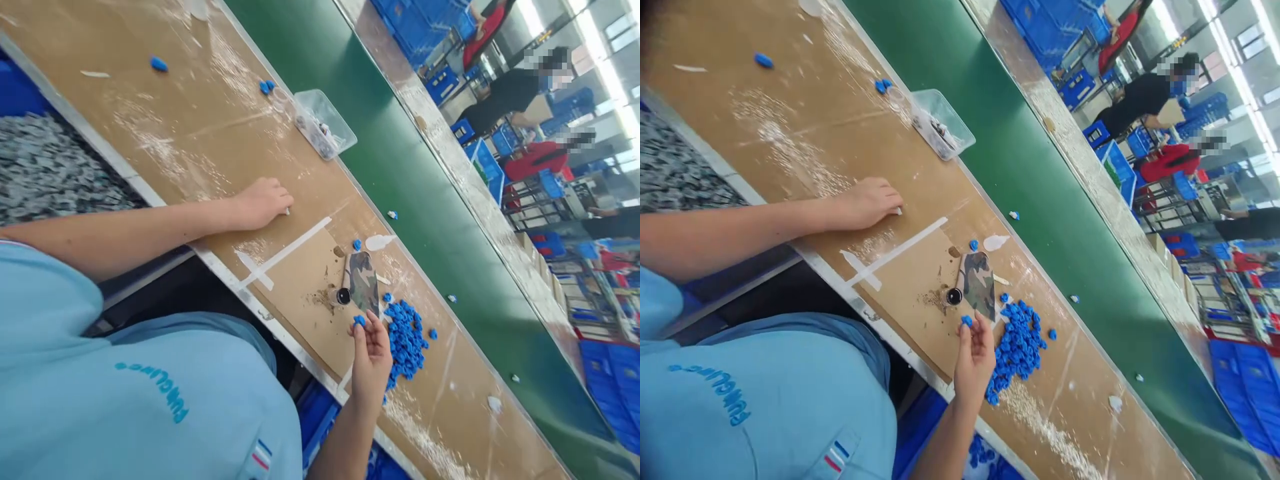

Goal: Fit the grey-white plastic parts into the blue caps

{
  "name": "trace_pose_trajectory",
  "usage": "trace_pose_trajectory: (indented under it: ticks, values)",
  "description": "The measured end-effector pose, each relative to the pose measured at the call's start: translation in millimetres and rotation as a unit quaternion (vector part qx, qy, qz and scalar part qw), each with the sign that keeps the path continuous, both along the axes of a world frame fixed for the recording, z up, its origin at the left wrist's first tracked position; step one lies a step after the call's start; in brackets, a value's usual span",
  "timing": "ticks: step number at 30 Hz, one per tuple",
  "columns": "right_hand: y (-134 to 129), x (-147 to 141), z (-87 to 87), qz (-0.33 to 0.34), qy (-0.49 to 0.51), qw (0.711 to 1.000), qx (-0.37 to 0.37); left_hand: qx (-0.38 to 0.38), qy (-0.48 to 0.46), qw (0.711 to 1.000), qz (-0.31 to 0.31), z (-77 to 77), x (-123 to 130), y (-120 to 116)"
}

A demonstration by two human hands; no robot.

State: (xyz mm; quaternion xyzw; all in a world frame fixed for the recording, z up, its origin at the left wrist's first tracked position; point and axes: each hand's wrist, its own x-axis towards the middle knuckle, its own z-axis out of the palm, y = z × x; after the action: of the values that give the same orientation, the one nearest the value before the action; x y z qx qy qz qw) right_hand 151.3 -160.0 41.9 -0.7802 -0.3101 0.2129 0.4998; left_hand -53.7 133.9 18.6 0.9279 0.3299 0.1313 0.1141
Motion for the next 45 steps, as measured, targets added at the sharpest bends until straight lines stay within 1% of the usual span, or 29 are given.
trace_pose_trajectory:
  ticks: [2,3,4,5,6,7,9,10,11,12,14,17,19,22,26,27,28,31,33,35,37,38,40,42,45]
  values:
    - [7.7,-1.4,1.4,0.008,0.004,1.000,0.005,-0.019,-0.080,0.997,0.010,4.5,-1.1,-6.0]
    - [10.5,-1.5,1.4,0.014,0.003,1.000,0.004,-0.053,-0.133,0.990,0.013,7.7,-1.9,-11.3]
    - [12.6,-1.2,1.0,0.019,0.000,1.000,0.001,-0.107,-0.185,0.977,0.012,11.1,-2.4,-18.1]
    - [14.2,-0.8,0.6,0.026,-0.009,1.000,0.000,-0.180,-0.231,0.956,0.005,14.3,-2.3,-26.2]
    - [15.5,-0.2,0.3,0.035,-0.025,0.999,0.000,-0.265,-0.269,0.926,-0.005,16.7,-1.4,-35.3]
    - [16.7,0.3,0.3,0.046,-0.050,0.998,-0.002,-0.352,-0.299,0.887,-0.016,18.2,0.4,-44.9]
    - [19.3,1.1,1.3,0.058,-0.118,0.991,-0.016,-0.496,-0.340,0.799,-0.035,17.9,5.8,-63.9]
    - [21.0,1.4,2.3,0.060,-0.155,0.986,-0.029,-0.545,-0.352,0.760,-0.038,16.4,9.0,-72.8]
    - [22.9,1.5,3.5,0.061,-0.190,0.979,-0.045,-0.582,-0.359,0.729,-0.037,14.3,12.2,-80.9]
    - [25.0,1.6,4.7,0.065,-0.223,0.971,-0.059,-0.608,-0.363,0.706,-0.034,11.9,15.4,-88.2]
    - [29.4,1.7,6.9,0.083,-0.292,0.950,-0.073,-0.636,-0.367,0.678,-0.030,6.8,21.2,-100.1]
    - [34.4,2.7,9.6,0.125,-0.386,0.912,-0.067,-0.651,-0.364,0.665,-0.032,0.2,28.5,-111.9]
    - [35.5,4.2,11.4,0.153,-0.412,0.896,-0.063,-0.656,-0.360,0.663,-0.023,-3.0,32.4,-116.9]
    - [35.0,6.8,13.8,0.184,-0.411,0.890,-0.065,-0.656,-0.368,0.659,-0.006,-6.7,37.1,-122.4]
    - [35.2,8.1,14.3,0.175,-0.418,0.890,-0.060,-0.682,-0.358,0.636,-0.030,-11.3,42.0,-129.0]
    - [35.5,8.0,14.0,0.174,-0.415,0.891,-0.057,-0.686,-0.355,0.634,-0.039,-12.5,43.1,-130.6]
    - [35.9,7.8,13.6,0.174,-0.409,0.894,-0.056,-0.682,-0.355,0.638,-0.046,-13.6,44.2,-132.0]
    - [36.1,7.5,12.4,0.163,-0.382,0.908,-0.053,-0.636,-0.361,0.679,-0.056,-16.7,46.8,-135.5]
    - [35.1,7.5,11.1,0.141,-0.344,0.927,-0.050,-0.619,-0.372,0.690,-0.047,-18.2,48.1,-137.5]
    - [33.4,7.1,9.0,0.109,-0.278,0.953,-0.046,-0.623,-0.380,0.683,-0.040,-18.9,49.0,-139.1]
    - [31.4,5.9,6.5,0.074,-0.189,0.979,-0.037,-0.636,-0.376,0.672,-0.045,-19.0,49.6,-140.2]
    - [30.3,4.9,5.3,0.058,-0.145,0.987,-0.029,-0.644,-0.371,0.667,-0.051,-19.0,49.8,-140.5]
    - [28.2,1.9,3.5,0.040,-0.080,0.996,-0.011,-0.660,-0.369,0.652,-0.056,-19.3,50.3,-140.7]
    - [26.4,-3.0,3.3,0.034,-0.065,0.997,0.003,-0.672,-0.375,0.637,-0.051,-20.1,50.9,-141.0]
    - [25.4,-14.2,5.7,0.052,-0.117,0.992,0.013,-0.678,-0.380,0.627,-0.049,-21.3,51.5,-142.0]
